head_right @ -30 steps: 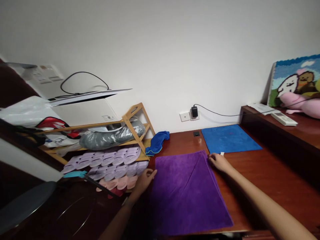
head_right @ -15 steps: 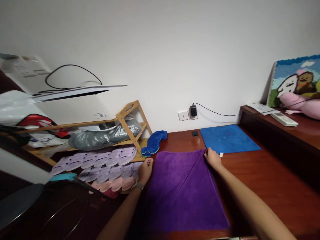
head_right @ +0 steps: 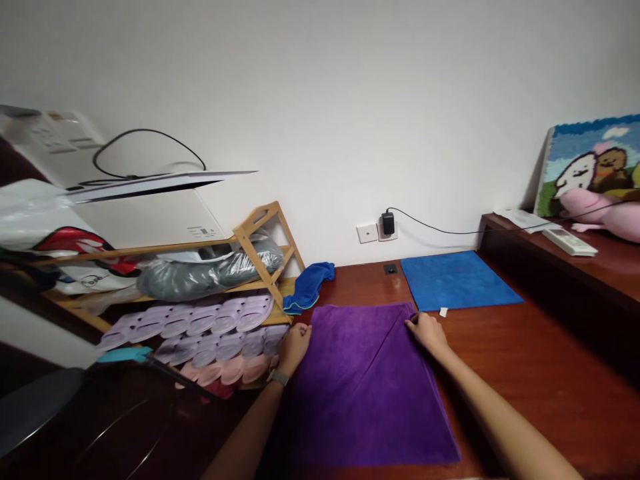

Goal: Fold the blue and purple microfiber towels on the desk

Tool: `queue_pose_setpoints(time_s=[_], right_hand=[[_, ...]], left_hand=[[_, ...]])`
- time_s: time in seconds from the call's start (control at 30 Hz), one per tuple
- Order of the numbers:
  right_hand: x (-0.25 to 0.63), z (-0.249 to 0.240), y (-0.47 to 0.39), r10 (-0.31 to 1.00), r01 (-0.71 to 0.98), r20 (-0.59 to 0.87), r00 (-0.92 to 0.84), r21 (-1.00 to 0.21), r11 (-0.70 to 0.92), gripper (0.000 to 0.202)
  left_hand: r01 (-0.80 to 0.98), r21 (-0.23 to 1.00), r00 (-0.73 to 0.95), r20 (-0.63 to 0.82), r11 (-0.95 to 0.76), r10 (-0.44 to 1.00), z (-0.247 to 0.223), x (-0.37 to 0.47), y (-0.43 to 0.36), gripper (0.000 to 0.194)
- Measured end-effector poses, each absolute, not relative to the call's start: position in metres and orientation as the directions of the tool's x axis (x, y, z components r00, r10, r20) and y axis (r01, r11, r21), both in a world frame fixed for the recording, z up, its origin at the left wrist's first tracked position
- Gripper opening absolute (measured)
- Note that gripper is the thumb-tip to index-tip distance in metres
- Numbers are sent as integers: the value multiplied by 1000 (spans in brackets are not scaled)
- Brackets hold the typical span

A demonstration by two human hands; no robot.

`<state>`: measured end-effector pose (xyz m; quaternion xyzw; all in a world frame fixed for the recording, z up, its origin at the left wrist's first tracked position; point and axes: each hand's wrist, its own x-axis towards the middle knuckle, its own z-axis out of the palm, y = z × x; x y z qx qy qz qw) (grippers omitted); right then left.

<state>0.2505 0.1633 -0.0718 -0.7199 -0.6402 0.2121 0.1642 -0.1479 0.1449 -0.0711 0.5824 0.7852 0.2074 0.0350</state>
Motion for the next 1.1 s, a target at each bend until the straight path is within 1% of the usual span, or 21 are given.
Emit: queue_pose_setpoints(time_s=[0.07,0.17,0.2,0.3,0.4,0.47,0.63,0.8,0.9,0.97,1.03,1.1], right_hand=[[251,-70,162,991,843,-95,93,-522,-129,27],[251,-70,159,991,824,-77,111,-550,-135,29],[251,-71,157,991,817,-69,113,-562,-132,28],[253,-73,153,994,797,-49,93,-596,-104,20],[257,-75,152,998,784,-31,53,-618,-61,11],[260,-76,151,999,783,-15,32,-622,-35,10],[259,-78,149,1000,811,0,29,-584,-24,14],[261,-73,151,999,835,14,50,-550,-34,24],[262,-68,162,998,833,28,56,-552,-31,30],[259,-64,169,999,825,18,49,-564,-31,30],[256,-62,169,999,816,-6,43,-576,-38,30],[254,-64,155,999,811,-26,40,-583,-48,34]], left_hand=[[904,350,-327,196,245,925,-68,-145,151,22],[908,336,-330,204,251,921,-65,-137,161,27],[907,337,-331,200,252,922,-64,-134,164,26],[894,358,-349,181,269,920,-64,-126,175,17],[877,389,-369,174,281,913,-63,-126,182,15],[873,403,-372,185,275,910,-63,-129,183,14],[888,404,-343,259,221,903,-61,-131,182,22],[916,376,-288,372,141,882,-51,-127,169,23],[940,334,-210,418,66,884,-46,-127,136,23],[957,284,-73,430,-59,900,-49,-129,100,23],[947,244,88,432,-210,898,-60,-134,55,27],[925,262,149,411,-274,899,-76,-143,10,31]])
